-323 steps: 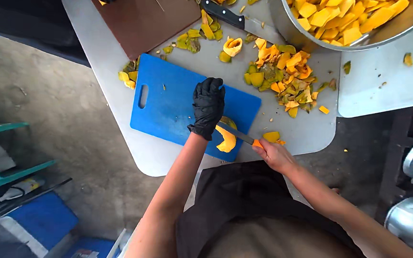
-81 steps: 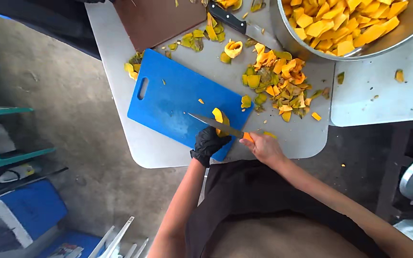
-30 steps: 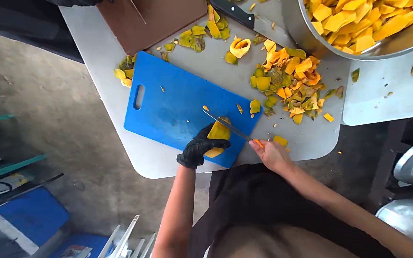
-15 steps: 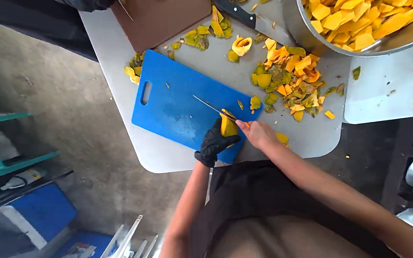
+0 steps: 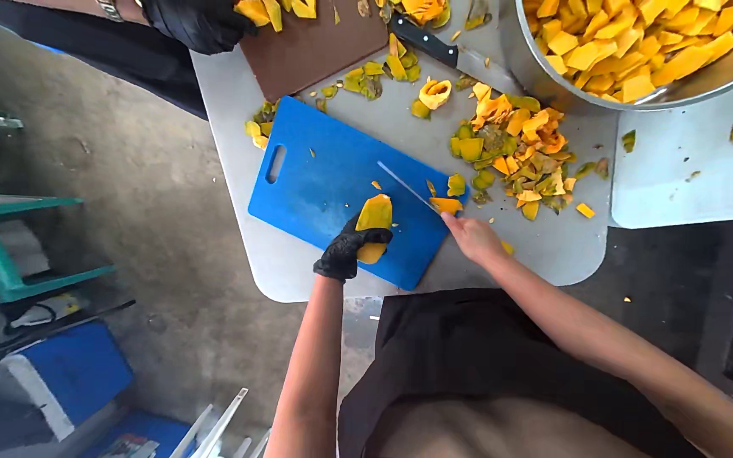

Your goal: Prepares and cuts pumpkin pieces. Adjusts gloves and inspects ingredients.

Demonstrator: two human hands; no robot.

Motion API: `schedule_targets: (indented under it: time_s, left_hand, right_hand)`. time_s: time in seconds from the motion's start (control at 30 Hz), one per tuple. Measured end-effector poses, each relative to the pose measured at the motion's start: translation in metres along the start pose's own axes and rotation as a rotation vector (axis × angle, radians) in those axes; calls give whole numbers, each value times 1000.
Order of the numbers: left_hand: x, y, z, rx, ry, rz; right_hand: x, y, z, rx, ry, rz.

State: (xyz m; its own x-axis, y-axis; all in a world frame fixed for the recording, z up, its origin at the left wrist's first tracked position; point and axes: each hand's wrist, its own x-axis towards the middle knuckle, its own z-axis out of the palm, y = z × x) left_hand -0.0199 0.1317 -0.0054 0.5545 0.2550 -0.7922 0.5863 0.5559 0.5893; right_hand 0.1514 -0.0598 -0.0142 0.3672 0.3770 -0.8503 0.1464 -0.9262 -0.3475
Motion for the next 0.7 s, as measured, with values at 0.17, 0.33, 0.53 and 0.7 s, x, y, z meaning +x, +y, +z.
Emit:
schedule_targets:
  time_s: [0.17,0.33,0.53,0.7]
  left_hand:
    - [-3,-1,3,-34,-26,-10]
    - [2,-8,-6,-63,-62,-14]
    - [7,-20,-25,-39,-70,-5]
    - [1,-4,-21,-82,-25,-19]
  right_hand:
    - [-43,2,2,10,-19,-146]
    - [-51,-18,3,-112,-129,-112]
    - [-43,-34,0,-127,-199,-47]
    - [-26,-51,0,-125,-212,-45]
